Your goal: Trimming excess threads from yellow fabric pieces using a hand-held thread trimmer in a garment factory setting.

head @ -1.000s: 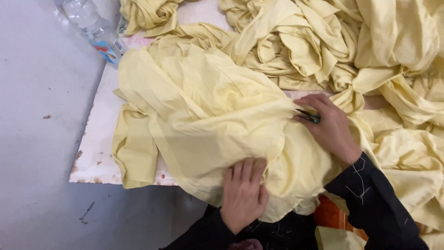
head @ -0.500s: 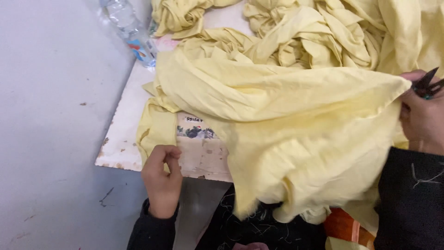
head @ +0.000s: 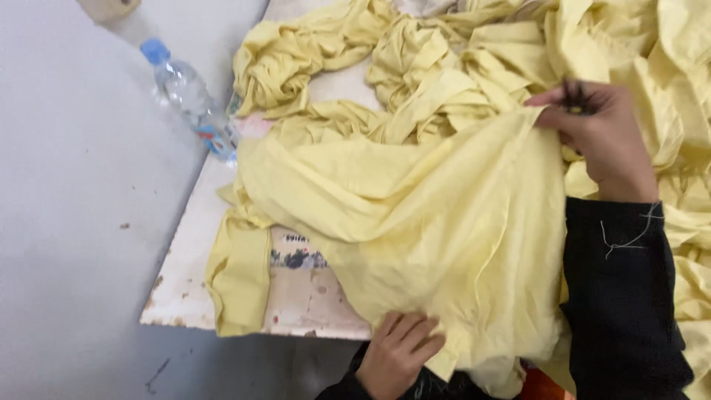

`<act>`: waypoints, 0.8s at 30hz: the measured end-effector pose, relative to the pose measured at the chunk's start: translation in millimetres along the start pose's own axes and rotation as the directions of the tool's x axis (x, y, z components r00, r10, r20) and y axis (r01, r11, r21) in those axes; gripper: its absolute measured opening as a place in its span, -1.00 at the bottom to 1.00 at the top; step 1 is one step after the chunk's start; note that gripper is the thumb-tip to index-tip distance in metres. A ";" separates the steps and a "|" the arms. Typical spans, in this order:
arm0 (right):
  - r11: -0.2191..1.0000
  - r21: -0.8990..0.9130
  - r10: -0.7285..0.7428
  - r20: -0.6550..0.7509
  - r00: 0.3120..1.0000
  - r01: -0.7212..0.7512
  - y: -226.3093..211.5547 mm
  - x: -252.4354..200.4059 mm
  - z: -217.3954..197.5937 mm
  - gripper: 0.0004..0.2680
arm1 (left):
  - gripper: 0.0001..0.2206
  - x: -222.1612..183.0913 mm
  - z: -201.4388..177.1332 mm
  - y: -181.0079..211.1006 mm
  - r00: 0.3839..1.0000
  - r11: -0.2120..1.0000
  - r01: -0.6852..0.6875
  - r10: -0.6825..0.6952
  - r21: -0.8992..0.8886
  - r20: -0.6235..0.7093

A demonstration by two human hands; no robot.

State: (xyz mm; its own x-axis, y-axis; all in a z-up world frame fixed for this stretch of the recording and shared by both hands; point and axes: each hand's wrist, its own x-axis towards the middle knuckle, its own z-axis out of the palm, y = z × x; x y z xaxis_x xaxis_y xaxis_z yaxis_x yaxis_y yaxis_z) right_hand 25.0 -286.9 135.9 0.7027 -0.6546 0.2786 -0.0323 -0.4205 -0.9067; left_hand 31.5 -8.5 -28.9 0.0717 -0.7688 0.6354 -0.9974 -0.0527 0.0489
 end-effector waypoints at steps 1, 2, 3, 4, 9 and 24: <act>0.998 -0.004 0.060 0.049 0.997 -0.060 1.0 5.4 -2.0 -0.90 | -0.90 -7.5 3.8 -6.7 0.999 0.968 0.054 -0.050 -0.244 0.022; 0.993 -0.011 0.120 0.098 0.988 -0.119 2.1 10.4 -3.5 -0.88 | -0.93 -15.5 7.6 -13.8 0.994 0.875 0.108 -0.091 -0.472 0.058; 0.993 -0.006 0.114 0.088 0.990 -0.114 8.1 14.0 -9.3 -0.88 | -0.93 -12.4 -0.1 -24.6 0.995 0.878 0.098 -0.080 -0.469 0.057; 0.992 -0.061 0.118 0.094 0.988 -0.113 13.6 17.1 -14.6 -0.88 | -0.96 -9.6 -8.7 -35.5 0.946 0.664 0.301 -0.298 -0.685 0.127; 0.985 -0.058 0.166 0.095 0.982 -0.161 21.7 33.4 -32.2 -0.84 | -0.80 42.4 -56.8 -110.9 0.586 0.473 0.629 -0.810 -0.617 -0.023; 0.868 0.497 -0.001 -0.007 1.000 0.004 165.7 83.6 -79.8 -0.95 | -0.89 162.3 -121.6 -138.9 0.391 0.407 -0.156 -0.811 -0.900 -0.435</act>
State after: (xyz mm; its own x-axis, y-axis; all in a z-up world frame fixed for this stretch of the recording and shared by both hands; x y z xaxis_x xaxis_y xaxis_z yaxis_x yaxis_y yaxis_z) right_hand 21.6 -461.5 34.2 0.6981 -0.6582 0.2818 0.3286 -0.0552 -0.9429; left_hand 182.1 -48.4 161.3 0.8390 0.0191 0.5438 -0.4135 0.6720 0.6144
